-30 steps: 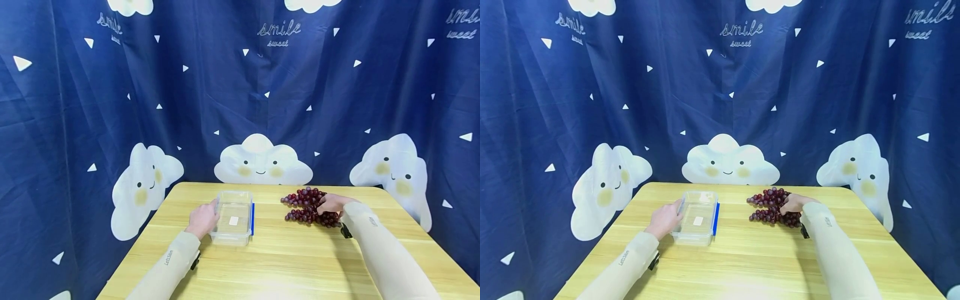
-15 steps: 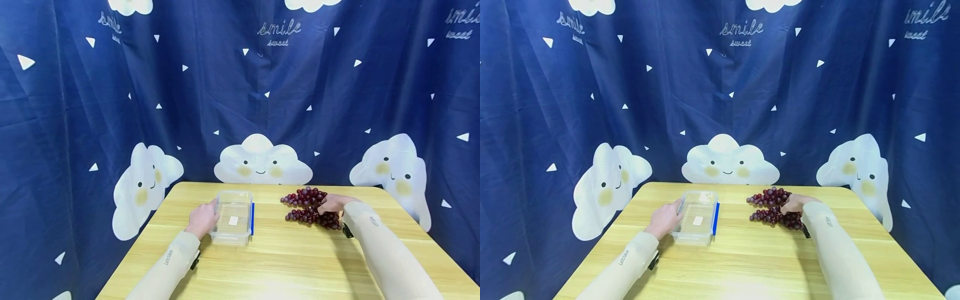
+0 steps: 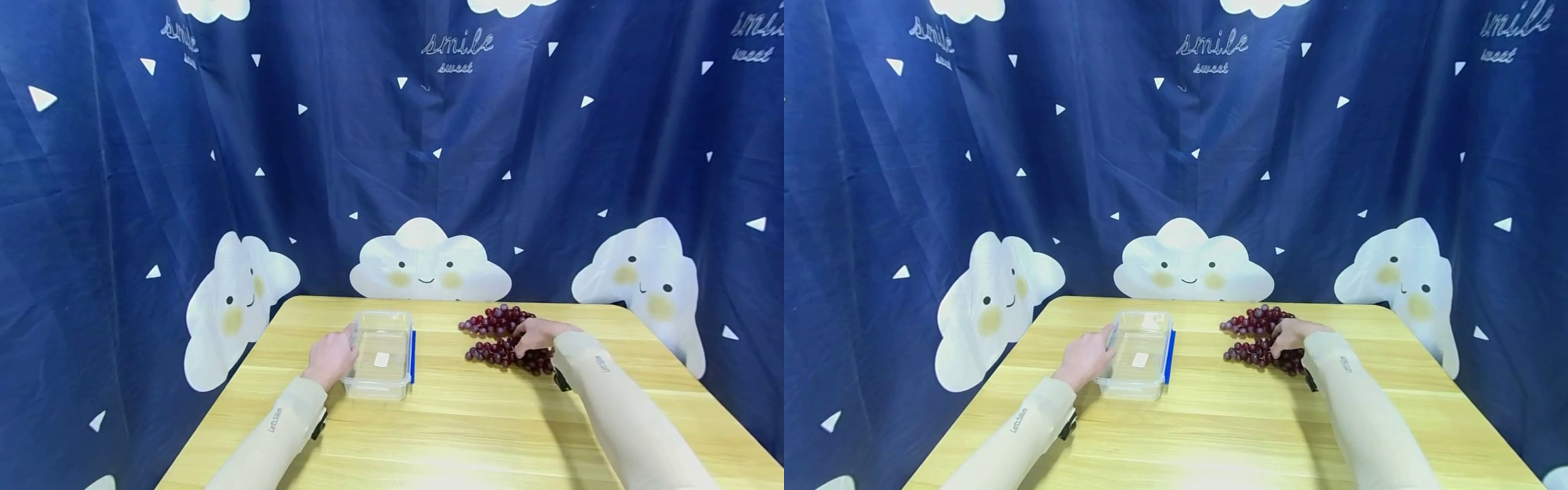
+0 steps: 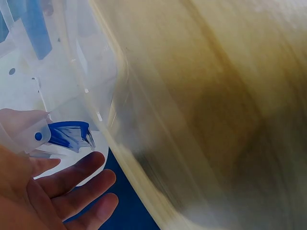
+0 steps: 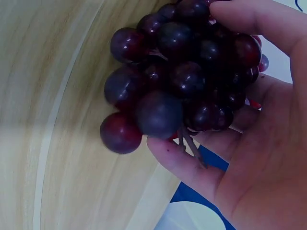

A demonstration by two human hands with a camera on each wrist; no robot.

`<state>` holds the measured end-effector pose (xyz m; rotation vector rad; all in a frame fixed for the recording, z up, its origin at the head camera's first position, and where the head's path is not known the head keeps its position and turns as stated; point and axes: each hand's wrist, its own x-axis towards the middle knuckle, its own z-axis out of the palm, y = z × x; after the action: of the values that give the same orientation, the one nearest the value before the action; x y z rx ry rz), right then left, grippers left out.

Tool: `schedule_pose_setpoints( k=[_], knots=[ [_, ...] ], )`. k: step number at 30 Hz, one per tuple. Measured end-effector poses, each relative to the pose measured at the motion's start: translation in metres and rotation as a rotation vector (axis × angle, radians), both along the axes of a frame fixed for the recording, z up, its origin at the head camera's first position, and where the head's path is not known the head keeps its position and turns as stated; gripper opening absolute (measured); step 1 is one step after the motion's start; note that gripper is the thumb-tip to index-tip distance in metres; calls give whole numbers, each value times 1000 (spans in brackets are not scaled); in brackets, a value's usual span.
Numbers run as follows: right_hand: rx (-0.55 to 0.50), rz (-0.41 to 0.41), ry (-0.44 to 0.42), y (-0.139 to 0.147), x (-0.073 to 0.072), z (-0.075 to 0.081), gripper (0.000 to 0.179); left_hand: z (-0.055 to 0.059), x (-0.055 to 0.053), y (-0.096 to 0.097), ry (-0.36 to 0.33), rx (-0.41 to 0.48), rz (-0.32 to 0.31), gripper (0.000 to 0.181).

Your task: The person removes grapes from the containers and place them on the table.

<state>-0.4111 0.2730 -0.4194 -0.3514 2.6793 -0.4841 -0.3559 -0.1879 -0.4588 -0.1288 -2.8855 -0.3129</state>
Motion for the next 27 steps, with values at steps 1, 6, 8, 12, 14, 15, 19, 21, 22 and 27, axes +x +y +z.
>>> schedule_pose_setpoints(
  k=[1, 6, 8, 12, 14, 15, 19, 21, 22, 27],
  knots=[
    [5, 4, 7, 0, 0, -1, 67, 0, 0, 0, 0, -1, 0, 56],
    [3, 21, 6, -2, 0, -2, 61, 0, 0, 1, 5, -7, -3, 56],
    [-4, 18, -6, -4, 0, -2, 60, 1, 0, 1, 11, -7, -4, 56],
    [-2, 5, -21, -4, 2, 0, 60, 1, 0, 2, 8, -8, 0, 56],
    [1, 8, -18, -3, 2, 1, 59, 1, 0, 1, 6, -7, 2, 56],
    [-3, 5, -22, -2, 2, 1, 59, 1, 0, 1, 6, -9, 2, 56],
    [-50, -39, -58, 2, 5, 5, 63, 1, 1, 1, 0, -8, 2, 56],
    [-74, -76, -84, 5, 7, 6, 70, 2, 1, 1, -1, -8, -2, 56],
    [-80, -89, -91, 7, 8, 7, 74, 2, 2, 1, -4, -7, -1, 56],
    [-109, -107, -122, 18, 18, 10, 93, 2, 1, 1, -10, -3, 0, 56]
  ],
)
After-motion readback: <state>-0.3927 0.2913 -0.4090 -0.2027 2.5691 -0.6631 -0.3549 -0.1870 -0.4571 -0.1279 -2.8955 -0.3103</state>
